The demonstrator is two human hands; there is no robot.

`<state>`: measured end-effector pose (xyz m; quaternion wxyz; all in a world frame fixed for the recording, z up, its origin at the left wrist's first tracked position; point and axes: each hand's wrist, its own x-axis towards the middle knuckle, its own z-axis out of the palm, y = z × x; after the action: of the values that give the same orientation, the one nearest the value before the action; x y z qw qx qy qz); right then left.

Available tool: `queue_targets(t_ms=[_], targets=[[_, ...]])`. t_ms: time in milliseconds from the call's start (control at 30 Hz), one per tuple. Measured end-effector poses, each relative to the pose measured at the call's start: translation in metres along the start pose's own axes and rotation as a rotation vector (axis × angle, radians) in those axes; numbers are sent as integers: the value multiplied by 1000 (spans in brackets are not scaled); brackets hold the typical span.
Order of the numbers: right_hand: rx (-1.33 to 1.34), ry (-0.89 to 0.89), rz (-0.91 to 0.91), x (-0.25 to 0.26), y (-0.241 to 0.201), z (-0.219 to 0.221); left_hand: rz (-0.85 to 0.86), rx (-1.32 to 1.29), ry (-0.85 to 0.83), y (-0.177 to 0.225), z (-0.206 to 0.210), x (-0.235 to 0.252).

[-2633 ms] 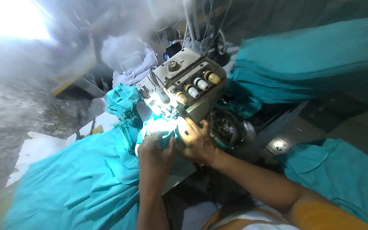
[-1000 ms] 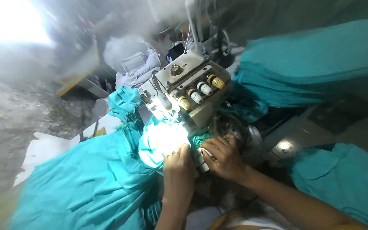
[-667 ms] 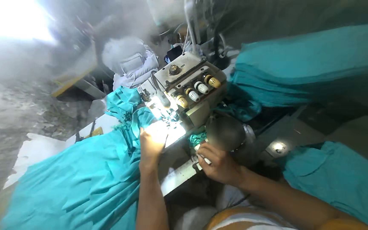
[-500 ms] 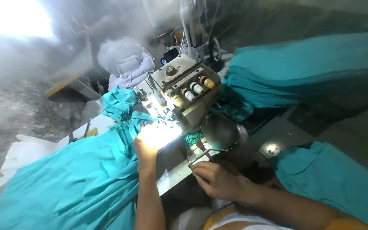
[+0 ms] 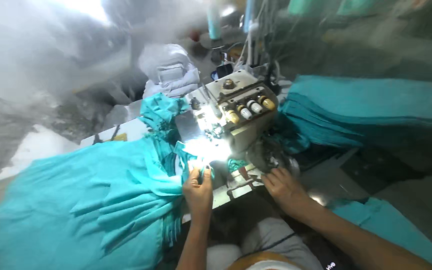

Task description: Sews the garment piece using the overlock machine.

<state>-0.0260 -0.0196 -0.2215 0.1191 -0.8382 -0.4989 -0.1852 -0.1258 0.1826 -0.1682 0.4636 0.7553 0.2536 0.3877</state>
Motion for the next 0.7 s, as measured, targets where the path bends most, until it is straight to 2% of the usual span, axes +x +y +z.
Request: queue_targets(t_ms=[67,133,233,300,400,500,567,700], targets=[[73,-43,21,1,1,-17,-8,-40,5,-1,1,-1],[281,-96,98,8,4,-41,-9,-65,9,-2,3,-3],[557,-45,203,38,3,-66,12,-72,11,-4,8,-7],[635,-29,267,65,-5,-66,38,-59,9,-6,9,-9],[513,75,251,94,-21,-42,68,-47,11,-7,10,-10],[232,267,163,108,-34,-19,100,-26,18,-8,10,-10],[120,301,130,114,-40,-16,136,-14,32,-11,12,-10],[100,326,131,124,-53,-10,180,11,39,-13,14,-11]])
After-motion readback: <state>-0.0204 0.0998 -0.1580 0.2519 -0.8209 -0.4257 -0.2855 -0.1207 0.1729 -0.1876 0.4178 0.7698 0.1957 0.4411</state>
